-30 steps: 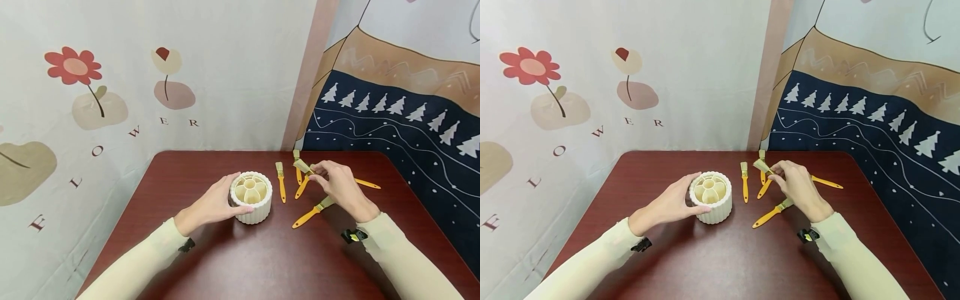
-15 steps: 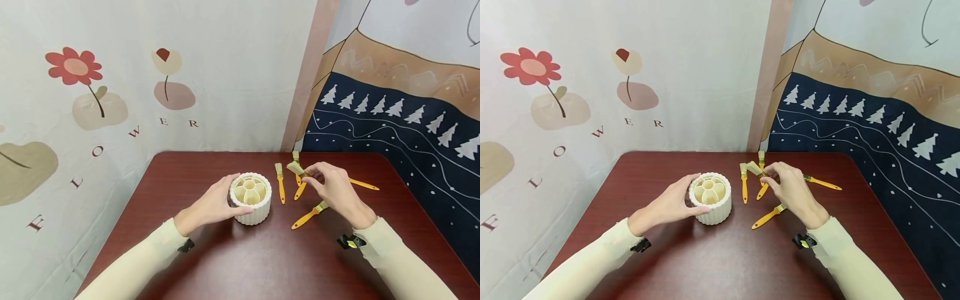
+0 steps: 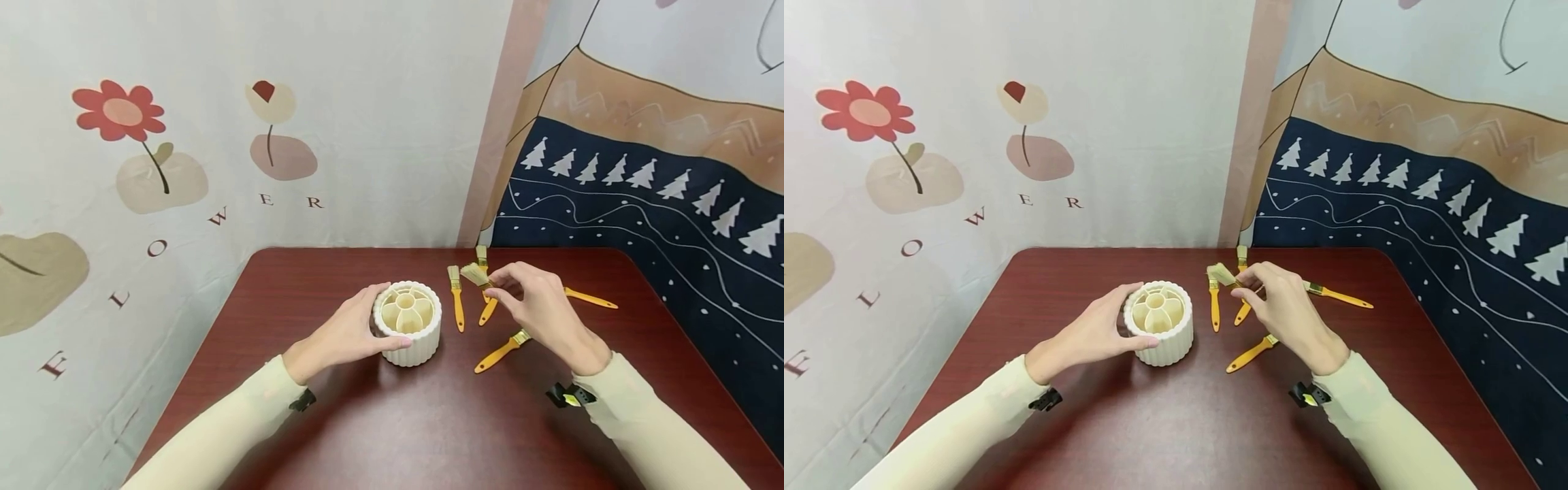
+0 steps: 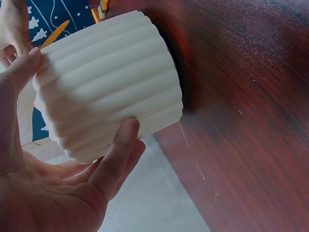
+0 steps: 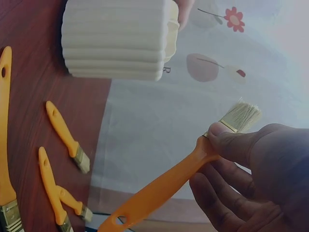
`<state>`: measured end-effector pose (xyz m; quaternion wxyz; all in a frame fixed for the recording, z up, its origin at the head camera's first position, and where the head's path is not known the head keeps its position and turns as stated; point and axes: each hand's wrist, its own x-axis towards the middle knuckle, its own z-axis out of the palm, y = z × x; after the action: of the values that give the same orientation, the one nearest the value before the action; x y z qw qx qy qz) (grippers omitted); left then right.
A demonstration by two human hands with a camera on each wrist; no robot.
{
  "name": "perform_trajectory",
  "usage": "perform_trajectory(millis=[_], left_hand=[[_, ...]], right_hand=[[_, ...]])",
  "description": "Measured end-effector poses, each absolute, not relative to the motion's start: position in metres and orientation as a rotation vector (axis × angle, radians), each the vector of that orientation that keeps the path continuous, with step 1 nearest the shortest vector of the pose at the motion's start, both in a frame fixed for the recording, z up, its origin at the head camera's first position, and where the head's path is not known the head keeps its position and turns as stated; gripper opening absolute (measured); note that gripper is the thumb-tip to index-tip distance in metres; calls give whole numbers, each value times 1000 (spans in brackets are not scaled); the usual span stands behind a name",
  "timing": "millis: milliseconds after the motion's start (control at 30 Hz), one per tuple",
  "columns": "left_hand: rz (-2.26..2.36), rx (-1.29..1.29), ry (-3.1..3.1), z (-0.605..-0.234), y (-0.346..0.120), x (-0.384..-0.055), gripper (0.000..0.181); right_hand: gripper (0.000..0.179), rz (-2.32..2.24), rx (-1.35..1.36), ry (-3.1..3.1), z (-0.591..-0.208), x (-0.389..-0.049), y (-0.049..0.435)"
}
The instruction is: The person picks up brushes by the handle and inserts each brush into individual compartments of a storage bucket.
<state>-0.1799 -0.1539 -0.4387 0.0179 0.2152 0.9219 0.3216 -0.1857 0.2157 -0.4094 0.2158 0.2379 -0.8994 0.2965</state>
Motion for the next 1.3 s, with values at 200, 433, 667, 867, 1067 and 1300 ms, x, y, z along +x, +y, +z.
perform_trajectory(millis=[200,433,667,867,1067,1300], left_hand=[[1015,647,2875,-442,-156,-180,121],[1026,658,2875,-442,-155,-181,120],[1039,683,2874,-443,-155,-183,118],[1045,680,2866,-440,-155,-184,117],[1038,687,2867,-441,-155,-187,116],[1051,676,2841,-441,-156,-186,116]], right_hand=[[32,828,688,-2475,-405,-183,211],[32,855,709,-2461,-399,-180,205],[33,872,740,-2442,-392,-178,193],[30,924,772,-2427,-386,-177,185],[31,936,782,-2406,-382,-176,178],[33,986,814,-2317,-380,-174,169]])
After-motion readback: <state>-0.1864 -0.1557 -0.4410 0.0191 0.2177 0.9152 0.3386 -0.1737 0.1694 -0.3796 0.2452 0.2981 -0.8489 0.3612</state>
